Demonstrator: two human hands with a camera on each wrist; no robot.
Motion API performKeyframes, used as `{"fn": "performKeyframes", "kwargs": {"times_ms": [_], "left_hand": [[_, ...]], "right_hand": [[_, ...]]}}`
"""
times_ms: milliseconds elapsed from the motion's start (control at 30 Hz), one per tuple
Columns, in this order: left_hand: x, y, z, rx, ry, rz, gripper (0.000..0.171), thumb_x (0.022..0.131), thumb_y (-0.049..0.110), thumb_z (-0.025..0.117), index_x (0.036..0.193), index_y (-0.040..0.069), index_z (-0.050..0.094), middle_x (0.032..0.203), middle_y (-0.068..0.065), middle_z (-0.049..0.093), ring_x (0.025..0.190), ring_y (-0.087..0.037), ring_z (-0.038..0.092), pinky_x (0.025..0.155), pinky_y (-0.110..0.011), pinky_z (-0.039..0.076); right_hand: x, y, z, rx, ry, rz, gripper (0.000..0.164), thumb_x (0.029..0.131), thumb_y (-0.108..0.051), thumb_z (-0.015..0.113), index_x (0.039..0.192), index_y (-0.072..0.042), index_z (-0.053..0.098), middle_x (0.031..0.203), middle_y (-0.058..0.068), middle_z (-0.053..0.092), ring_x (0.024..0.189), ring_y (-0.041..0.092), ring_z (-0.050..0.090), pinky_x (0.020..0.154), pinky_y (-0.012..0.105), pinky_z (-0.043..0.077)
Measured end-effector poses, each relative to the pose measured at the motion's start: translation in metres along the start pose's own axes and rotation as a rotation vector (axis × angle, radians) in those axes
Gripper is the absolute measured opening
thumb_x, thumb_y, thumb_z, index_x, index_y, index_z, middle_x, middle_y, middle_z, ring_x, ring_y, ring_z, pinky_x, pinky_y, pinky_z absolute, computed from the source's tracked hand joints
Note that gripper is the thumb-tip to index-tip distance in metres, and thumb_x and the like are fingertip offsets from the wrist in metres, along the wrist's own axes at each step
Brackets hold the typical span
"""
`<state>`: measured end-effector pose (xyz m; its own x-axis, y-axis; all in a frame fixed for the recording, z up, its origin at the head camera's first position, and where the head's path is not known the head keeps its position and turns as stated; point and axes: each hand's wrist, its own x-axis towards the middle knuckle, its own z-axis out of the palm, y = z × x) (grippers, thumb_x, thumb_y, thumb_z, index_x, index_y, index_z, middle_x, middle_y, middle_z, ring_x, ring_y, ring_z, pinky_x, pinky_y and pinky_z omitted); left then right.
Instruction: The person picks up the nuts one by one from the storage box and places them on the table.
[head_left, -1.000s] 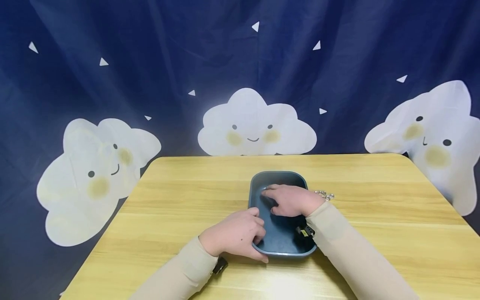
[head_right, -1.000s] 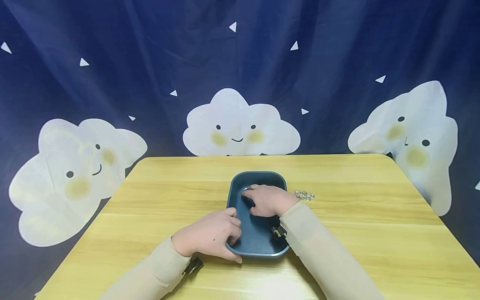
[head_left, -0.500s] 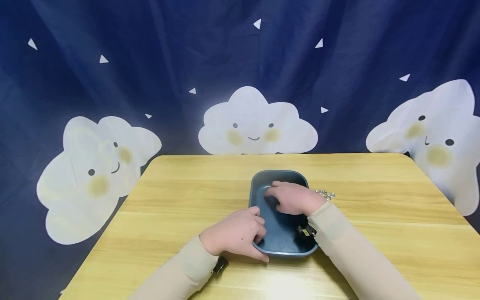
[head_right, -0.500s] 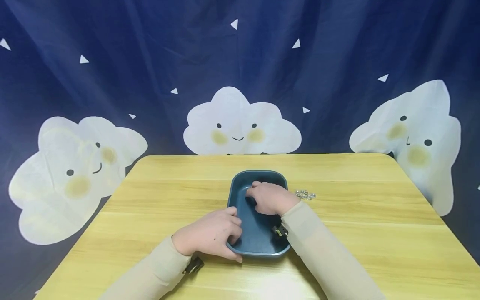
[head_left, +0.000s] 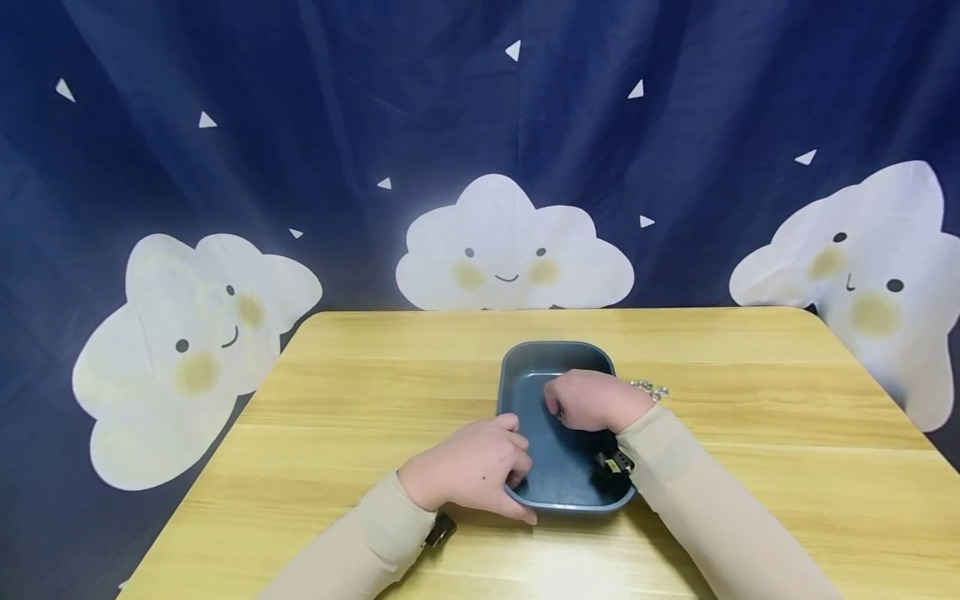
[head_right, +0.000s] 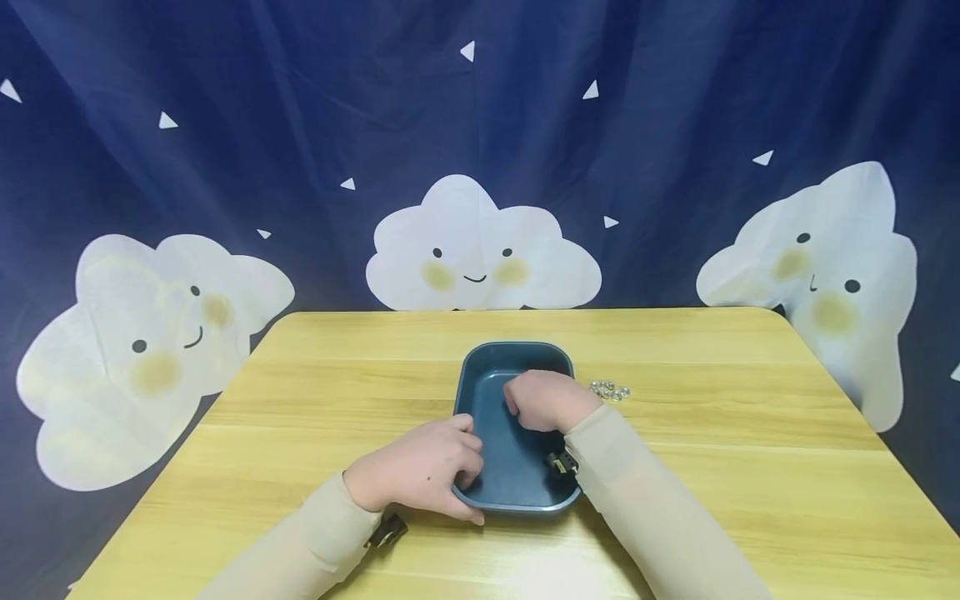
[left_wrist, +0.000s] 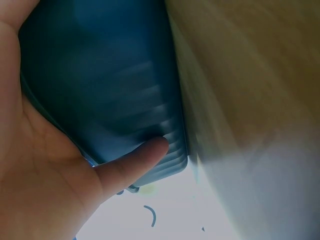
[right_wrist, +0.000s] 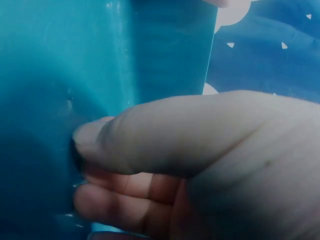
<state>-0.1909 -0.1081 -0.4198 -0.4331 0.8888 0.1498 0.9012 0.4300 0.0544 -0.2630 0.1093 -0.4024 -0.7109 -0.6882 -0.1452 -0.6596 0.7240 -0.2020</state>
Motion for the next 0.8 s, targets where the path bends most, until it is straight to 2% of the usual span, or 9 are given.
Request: {"fn": "performKeyframes", "kwargs": {"times_ms": [100,233,500,633,800], "left_hand": [[0.0,0.0,0.0,-0.001,0.0,0.003,0.057,0.071,0.067,0.08,0.056,0.026,0.043,0.062,0.017,0.034,0.069,-0.009,0.028,0.067,-0.023,0.023],[0.0,-0.001,-0.001,0.001,0.002,0.008,0.057,0.071,0.067,0.08,0.056,0.026,0.042,0.062,0.017,0.034,0.068,-0.009,0.028,0.067,-0.022,0.023],[-0.001,-0.001,-0.001,0.009,-0.003,0.002,0.057,0.072,0.068,0.079,0.056,0.026,0.042,0.062,0.017,0.034,0.068,-0.009,0.029,0.066,-0.023,0.024],[0.0,0.0,-0.002,0.004,-0.004,-0.001,0.057,0.072,0.067,0.079,0.057,0.026,0.043,0.062,0.017,0.034,0.068,-0.009,0.029,0.065,-0.023,0.024],[0.0,0.001,-0.002,0.002,-0.003,-0.003,0.057,0.072,0.067,0.08,0.056,0.026,0.043,0.062,0.017,0.034,0.068,-0.009,0.028,0.065,-0.022,0.023]], "right_hand": [[0.0,0.0,0.0,0.001,-0.038,0.01,0.022,0.084,0.001,0.063,0.076,-0.018,0.06,0.072,-0.007,0.055,0.065,0.012,0.05,0.066,0.029,0.047],[0.001,0.0,0.001,0.009,-0.092,0.041,0.019,0.08,-0.001,0.066,0.074,-0.018,0.061,0.074,-0.006,0.057,0.066,0.014,0.051,0.067,0.031,0.047],[0.003,0.002,0.001,-0.005,-0.121,0.063,0.015,0.079,-0.008,0.071,0.076,-0.019,0.061,0.074,-0.006,0.056,0.067,0.014,0.052,0.067,0.032,0.048],[0.001,0.001,-0.005,0.01,-0.092,0.051,0.016,0.08,-0.008,0.07,0.076,-0.02,0.061,0.072,-0.007,0.056,0.065,0.013,0.053,0.065,0.03,0.047],[-0.006,0.001,-0.016,0.051,-0.003,0.014,0.02,0.08,-0.003,0.067,0.073,-0.02,0.057,0.068,-0.008,0.054,0.061,0.012,0.049,0.061,0.028,0.043]]}}
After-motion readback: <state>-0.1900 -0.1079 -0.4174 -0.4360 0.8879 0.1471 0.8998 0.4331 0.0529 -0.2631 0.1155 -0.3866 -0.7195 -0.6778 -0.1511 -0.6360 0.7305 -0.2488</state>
